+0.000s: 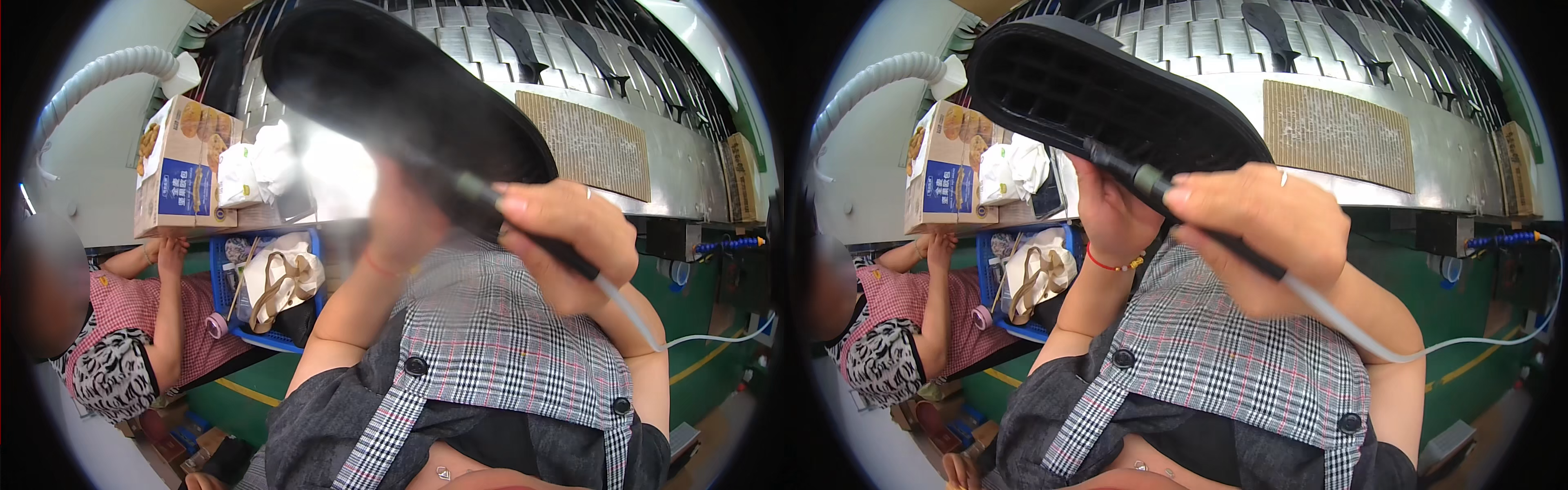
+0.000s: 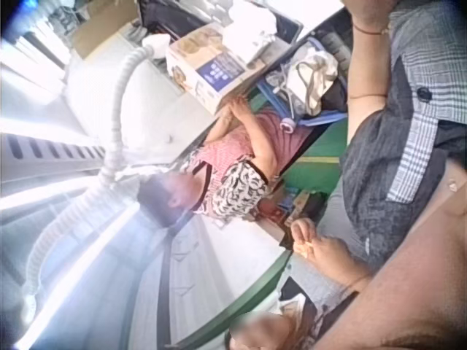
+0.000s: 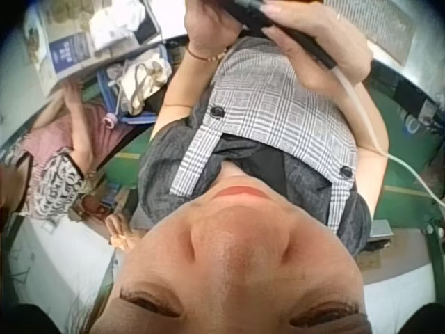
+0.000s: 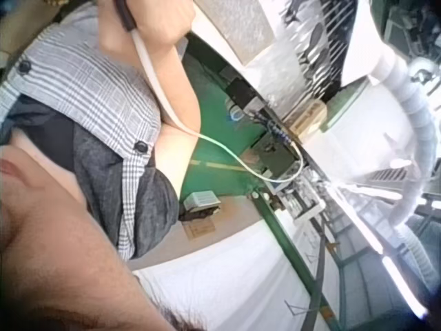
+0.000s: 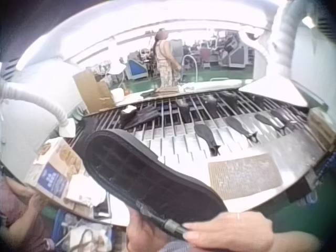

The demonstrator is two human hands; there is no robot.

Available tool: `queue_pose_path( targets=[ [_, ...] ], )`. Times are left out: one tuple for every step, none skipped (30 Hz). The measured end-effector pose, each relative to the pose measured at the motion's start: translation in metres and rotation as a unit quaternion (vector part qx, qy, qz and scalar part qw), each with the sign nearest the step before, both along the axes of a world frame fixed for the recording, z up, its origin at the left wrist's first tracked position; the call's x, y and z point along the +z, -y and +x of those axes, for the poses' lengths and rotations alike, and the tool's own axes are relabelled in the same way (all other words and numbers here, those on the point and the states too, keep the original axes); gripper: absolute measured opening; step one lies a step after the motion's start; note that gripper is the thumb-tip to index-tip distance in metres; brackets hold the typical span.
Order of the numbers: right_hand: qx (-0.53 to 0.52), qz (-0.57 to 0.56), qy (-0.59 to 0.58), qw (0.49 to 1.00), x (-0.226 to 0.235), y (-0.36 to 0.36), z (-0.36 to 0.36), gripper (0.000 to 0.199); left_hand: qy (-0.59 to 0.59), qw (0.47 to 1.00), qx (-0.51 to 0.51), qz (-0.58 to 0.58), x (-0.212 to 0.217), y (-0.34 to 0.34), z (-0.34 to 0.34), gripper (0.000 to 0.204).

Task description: The person applies adhesive to shoe insoles and outsoles using a brush applicator tool and places them onto a conveyor belt.

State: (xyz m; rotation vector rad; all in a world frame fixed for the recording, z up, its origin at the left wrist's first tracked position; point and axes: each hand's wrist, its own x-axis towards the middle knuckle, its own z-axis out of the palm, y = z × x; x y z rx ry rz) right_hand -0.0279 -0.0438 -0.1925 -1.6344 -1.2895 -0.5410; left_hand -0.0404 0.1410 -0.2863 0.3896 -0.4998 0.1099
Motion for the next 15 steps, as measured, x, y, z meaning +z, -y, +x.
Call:
queue_pose_path(
  targets=[
    [0.026,-0.014,-0.024,0.999,0.001,0.009,-0.002,0.028,-0.11,0.993,0.046,0.014,0.013,0.013,0.0,0.051],
    [0.052,-0.027,-0.048,0.997,0.002,0.017,-0.002,0.027,-0.22,0.971,0.091,0.029,0.019,0.024,0.002,0.05],
    [0.038,-0.004,-0.033,0.999,0.002,0.021,0.006,0.033,-0.026,0.999,0.032,0.013,0.019,0.022,0.005,0.055],
    [0.01,0.019,-0.013,1.0,-0.003,0.023,0.012,0.033,-0.031,0.999,0.031,0.016,0.016,0.018,0.008,0.055],
    [0.002,0.007,-0.031,1.0,-0.005,0.026,0.011,0.033,-0.022,0.999,0.024,0.002,0.012,0.015,0.011,0.055],
    [-0.005,-0.006,-0.048,0.999,-0.007,0.027,0.01,0.032,-0.013,1.0,0.017,-0.012,0.009,0.015,0.011,0.055],
    [-0.007,-0.005,-0.05,0.999,-0.006,0.029,0.01,0.032,-0.008,1.0,0.029,0.007,0.015,0.018,0.012,0.054],
    [0.017,0.003,-0.056,0.998,-0.004,0.031,0.009,0.032,-0.01,1.0,0.027,0.008,0.018,0.019,0.013,0.054],
    [0.041,0.011,-0.061,0.997,-0.003,0.032,0.008,0.031,-0.034,0.997,0.067,0.023,0.021,0.017,0.013,0.054],
    [0.021,0.025,-0.048,0.998,-0.005,0.033,0.011,0.03,-0.059,0.992,0.108,0.037,0.022,0.017,0.012,0.054],
    [-0.005,-0.007,-0.074,0.997,-0.005,0.034,0.01,0.029,-0.062,0.992,0.108,0.037,0.026,0.021,0.011,0.054],
    [-0.031,-0.04,-0.1,0.994,-0.004,0.036,0.009,0.027,-0.088,0.977,0.184,0.068,0.03,0.026,0.01,0.051],
    [-0.006,-0.027,-0.08,0.996,-0.007,0.036,0.008,0.027,-0.113,0.955,0.258,0.097,0.033,0.03,0.011,0.049],
    [0.019,-0.014,-0.06,0.998,-0.009,0.036,0.007,0.026,-0.114,0.955,0.258,0.096,0.034,0.03,0.011,0.049],
    [0.047,0.005,-0.085,0.995,-0.007,0.038,0.008,0.026,-0.104,0.96,0.245,0.089,0.035,0.03,0.013,0.049]
  ],
)
